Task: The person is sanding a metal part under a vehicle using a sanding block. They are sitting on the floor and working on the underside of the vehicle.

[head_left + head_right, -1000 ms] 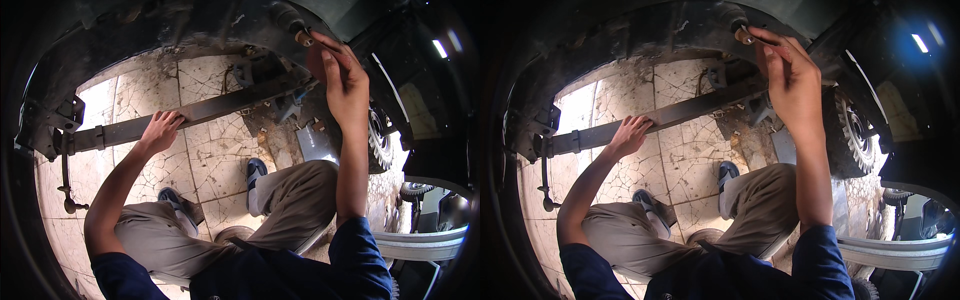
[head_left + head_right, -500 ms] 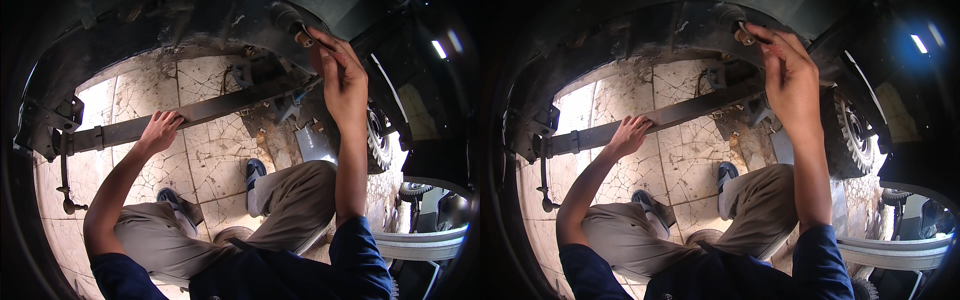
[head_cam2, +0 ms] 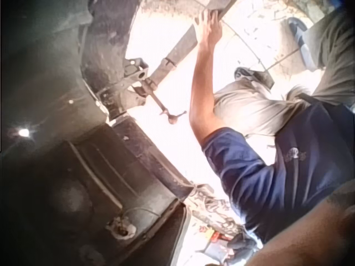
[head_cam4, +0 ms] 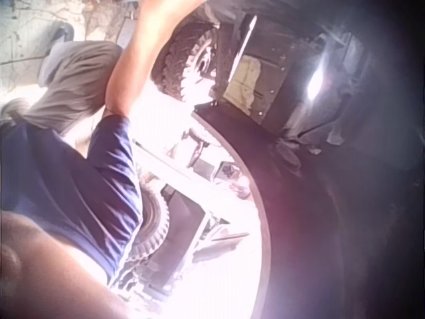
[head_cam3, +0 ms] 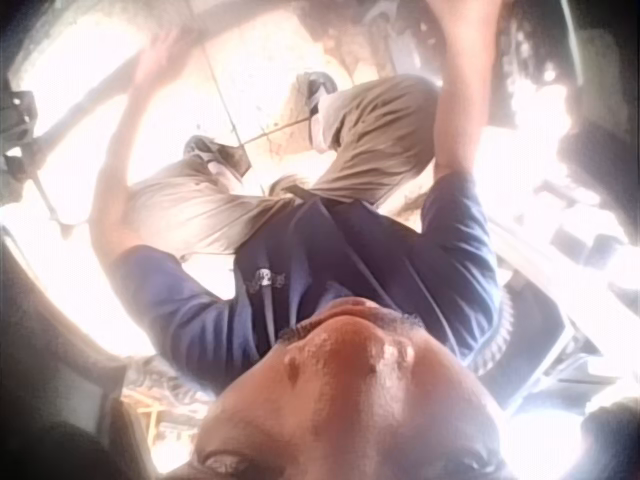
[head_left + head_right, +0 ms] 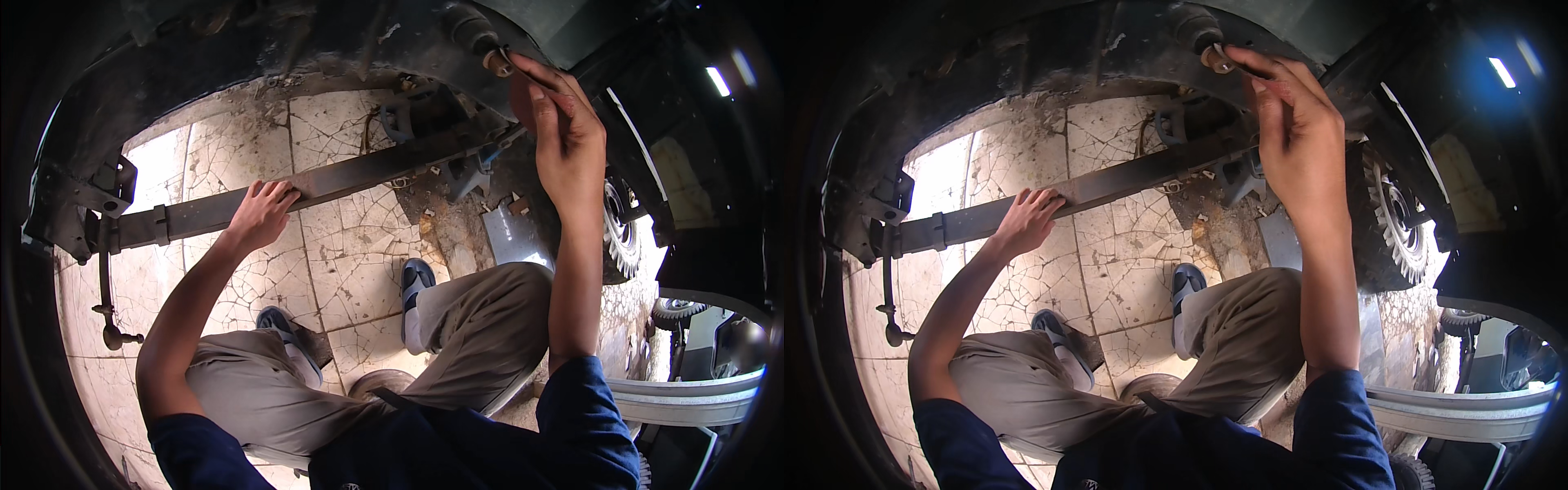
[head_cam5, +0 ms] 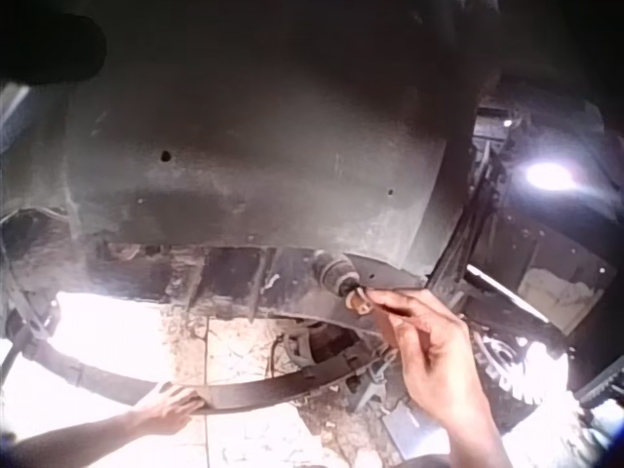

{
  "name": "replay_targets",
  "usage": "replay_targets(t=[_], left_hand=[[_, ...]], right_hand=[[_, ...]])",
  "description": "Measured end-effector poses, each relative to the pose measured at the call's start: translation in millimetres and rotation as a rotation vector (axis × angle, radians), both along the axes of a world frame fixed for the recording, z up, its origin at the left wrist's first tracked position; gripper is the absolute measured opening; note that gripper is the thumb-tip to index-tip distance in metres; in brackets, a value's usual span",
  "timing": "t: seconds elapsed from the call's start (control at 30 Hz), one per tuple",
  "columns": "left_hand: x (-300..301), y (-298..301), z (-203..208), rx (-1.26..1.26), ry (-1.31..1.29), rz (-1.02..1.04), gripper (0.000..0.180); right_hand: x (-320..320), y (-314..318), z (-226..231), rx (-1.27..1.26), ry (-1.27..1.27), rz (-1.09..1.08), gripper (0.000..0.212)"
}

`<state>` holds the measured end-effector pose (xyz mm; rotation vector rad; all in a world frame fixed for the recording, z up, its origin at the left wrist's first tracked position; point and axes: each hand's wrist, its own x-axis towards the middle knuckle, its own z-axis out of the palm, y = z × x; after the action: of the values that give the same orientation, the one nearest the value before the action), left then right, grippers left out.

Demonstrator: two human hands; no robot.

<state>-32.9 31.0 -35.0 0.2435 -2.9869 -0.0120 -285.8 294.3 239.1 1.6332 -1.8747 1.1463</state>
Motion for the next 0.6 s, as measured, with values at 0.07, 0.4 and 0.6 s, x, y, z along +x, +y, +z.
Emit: replay_targets(t=[0.07,0.4,0.6], left_hand=[[1,0,-1,0.000,0.001,0.001,0.049],[-1,0,1,-0.001,0.014,-0.013,0.049],[1,0,-1,0.007,0.002,-0.001,0.049]], right_hand=[[2,3,1,0.047,-0.070,-0.025,0.025],[-3,-2,-2,-0.053,0.047,0.047,0.030],[-1,1,0,0.033,-0.015,0.029,0.030]])
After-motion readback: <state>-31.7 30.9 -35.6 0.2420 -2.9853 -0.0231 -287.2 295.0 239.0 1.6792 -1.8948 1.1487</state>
